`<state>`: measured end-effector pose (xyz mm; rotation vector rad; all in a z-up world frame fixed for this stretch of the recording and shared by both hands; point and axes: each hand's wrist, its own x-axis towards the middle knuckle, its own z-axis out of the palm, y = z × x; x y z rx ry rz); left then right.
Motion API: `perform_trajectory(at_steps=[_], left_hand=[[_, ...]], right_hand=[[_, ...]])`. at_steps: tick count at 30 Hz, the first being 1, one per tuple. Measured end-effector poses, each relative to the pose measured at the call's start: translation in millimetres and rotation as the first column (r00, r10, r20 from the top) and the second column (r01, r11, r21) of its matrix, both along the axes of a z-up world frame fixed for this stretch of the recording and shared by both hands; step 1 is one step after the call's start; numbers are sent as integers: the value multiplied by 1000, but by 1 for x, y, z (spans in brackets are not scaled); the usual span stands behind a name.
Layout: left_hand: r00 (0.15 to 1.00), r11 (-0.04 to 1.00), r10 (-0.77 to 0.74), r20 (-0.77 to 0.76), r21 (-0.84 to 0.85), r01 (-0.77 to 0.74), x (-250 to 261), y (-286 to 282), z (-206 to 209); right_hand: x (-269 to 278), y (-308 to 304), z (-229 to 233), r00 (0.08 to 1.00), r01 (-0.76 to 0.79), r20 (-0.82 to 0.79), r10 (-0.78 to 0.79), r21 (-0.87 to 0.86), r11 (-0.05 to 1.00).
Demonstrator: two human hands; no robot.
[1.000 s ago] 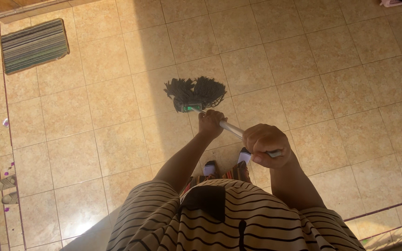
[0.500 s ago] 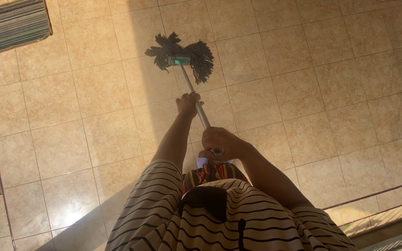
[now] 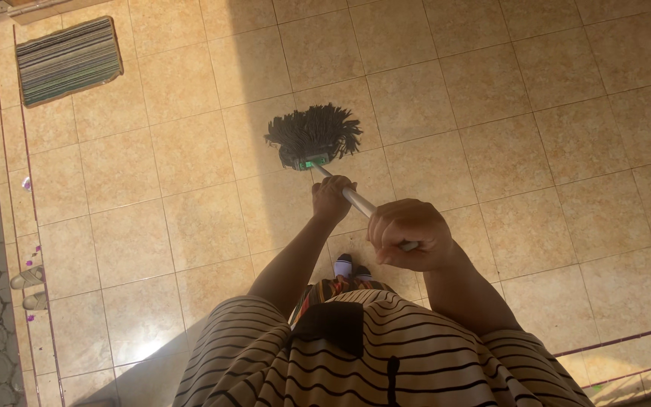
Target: The person mops a tiled floor using a string mop. They move the mop back and forth across the surface, covering the area near a doorway and a small rug. The person wears socks and slides while performing the task.
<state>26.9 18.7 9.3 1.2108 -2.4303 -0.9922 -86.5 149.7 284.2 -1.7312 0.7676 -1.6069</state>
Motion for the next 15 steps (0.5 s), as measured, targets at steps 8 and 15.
perform_trajectory(at_steps=[8, 15], left_hand=[[957, 995, -64, 282, -50, 82, -3, -30, -32], [962, 998, -34, 272, 67, 16, 9, -64, -85]], right_hand=[[21, 6, -57, 998, 8, -66, -10, -24, 1000], [48, 4, -111, 964, 119, -245, -104, 47, 992]])
